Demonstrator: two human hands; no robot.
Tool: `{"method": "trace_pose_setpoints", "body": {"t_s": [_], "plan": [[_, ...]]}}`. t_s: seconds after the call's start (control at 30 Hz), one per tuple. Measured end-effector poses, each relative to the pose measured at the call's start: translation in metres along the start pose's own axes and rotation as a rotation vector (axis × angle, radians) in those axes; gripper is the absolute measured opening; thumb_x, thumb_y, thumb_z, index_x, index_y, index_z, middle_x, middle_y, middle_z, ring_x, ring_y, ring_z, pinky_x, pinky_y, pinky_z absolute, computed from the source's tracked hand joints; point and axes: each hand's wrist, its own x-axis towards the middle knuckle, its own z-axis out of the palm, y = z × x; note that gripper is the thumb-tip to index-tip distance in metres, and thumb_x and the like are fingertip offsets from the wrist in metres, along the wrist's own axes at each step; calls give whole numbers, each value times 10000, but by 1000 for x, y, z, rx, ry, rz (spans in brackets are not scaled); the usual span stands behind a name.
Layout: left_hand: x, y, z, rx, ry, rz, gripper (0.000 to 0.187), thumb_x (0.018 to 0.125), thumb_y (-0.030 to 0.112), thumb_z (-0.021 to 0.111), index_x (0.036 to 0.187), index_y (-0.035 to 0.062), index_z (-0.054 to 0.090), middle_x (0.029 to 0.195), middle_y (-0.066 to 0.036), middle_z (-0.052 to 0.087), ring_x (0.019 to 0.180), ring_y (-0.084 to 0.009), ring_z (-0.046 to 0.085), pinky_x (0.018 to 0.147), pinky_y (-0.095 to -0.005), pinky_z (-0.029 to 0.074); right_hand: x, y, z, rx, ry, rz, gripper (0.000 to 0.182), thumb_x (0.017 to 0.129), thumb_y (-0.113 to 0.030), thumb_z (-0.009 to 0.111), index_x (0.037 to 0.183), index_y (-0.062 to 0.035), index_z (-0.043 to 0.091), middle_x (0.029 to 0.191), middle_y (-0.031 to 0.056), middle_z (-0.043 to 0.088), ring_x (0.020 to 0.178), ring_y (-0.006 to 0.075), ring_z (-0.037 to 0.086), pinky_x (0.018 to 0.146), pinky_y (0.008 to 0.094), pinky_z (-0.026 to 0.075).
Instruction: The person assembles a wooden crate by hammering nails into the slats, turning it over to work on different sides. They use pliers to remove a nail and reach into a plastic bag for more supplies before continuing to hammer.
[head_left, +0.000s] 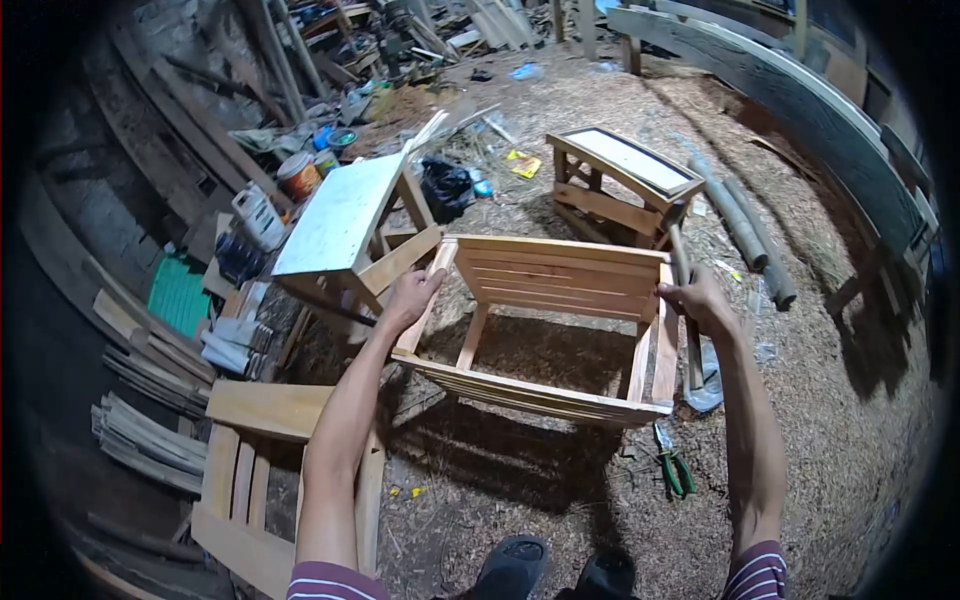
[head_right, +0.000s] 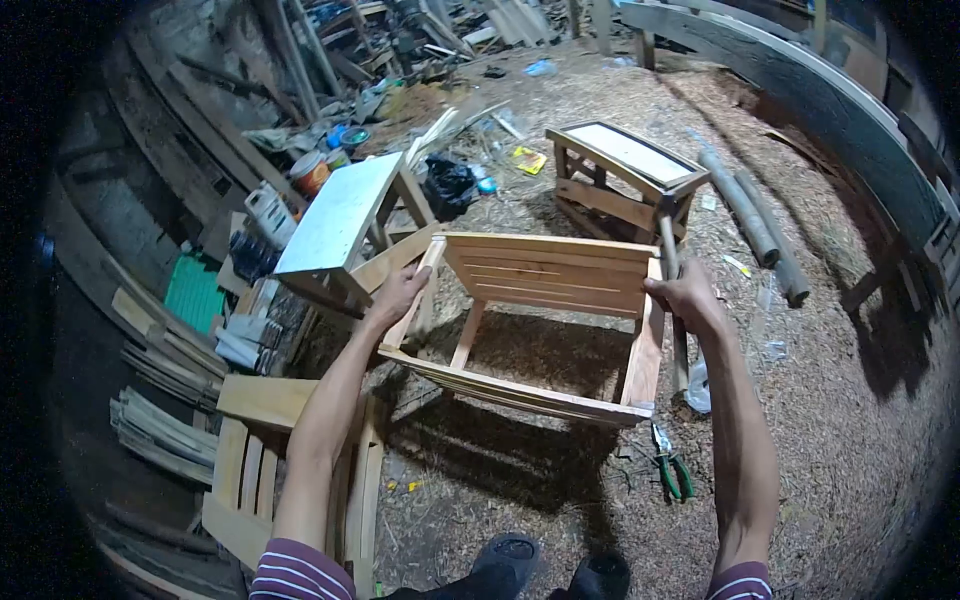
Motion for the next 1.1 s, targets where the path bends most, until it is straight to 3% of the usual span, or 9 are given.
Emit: {"method": "trace_pose_setpoints", "body": {"t_s": [0.2,0.37,0.47,0.63,0.73,0.8,0.87,1.0,1.1], "plan": [[-29,5,8,8,26,-130,583,890,507,550,868,-70,628,724,-201,628,728,-232,608,709,-392,467,9,10,30,-81,-32,71,239,768,-124,740,856,63,618,687,104,629,595,166,597,543,334,462],[-20,-2,11,-57,-91,-117,485,946,404,514,977,-68,624,760,-136,643,751,-131,550,711,-351,457,-2,-7,30,-341,69,160,380,737,-232,786,863,90,629,773,200,668,732,287,670,647,404,503],[-26,-7,16,-205,-50,-57,485,947,409,512,1007,-59,621,806,-122,655,791,-128,561,749,-330,454,-12,-19,35,-414,131,192,407,719,-280,807,850,69,644,746,169,664,671,253,657,628,387,520],[-25,-7,13,134,48,-86,514,945,444,498,1022,-54,599,870,-133,678,807,-250,650,733,-328,472,-27,18,22,-64,30,44,331,821,-253,681,965,41,635,771,87,650,644,155,587,575,320,479],[-61,-13,-16,-450,-348,-394,503,972,489,396,868,35,586,690,-49,592,715,-136,628,590,-262,450,-67,75,17,479,-113,23,370,894,-288,627,1070,36,601,928,89,670,846,139,598,762,295,461],[-88,-73,-29,-368,-388,-191,524,976,507,367,1069,34,574,790,-62,668,626,-127,630,571,-253,498,-109,81,24,468,-16,36,364,902,-295,622,1081,18,574,926,59,639,819,128,578,751,287,456],[-134,-104,-22,-312,-317,-317,491,994,457,350,969,39,608,815,-32,637,750,-117,617,633,-250,464,-109,108,39,298,84,0,330,915,-290,608,1067,-3,551,882,24,584,798,119,546,740,290,456],[-188,-75,30,-923,52,-259,470,993,429,383,1253,52,490,1100,-76,599,957,-169,594,817,-290,464,-78,128,77,623,217,-239,203,919,-184,596,999,-1,562,862,24,576,797,94,542,719,258,464],[-161,-150,65,-569,211,-143,478,998,348,399,1341,15,410,1230,-102,537,1064,-198,529,939,-325,397,-118,106,69,545,245,-183,148,901,-116,574,987,5,577,854,45,606,752,120,565,724,282,492]]}}
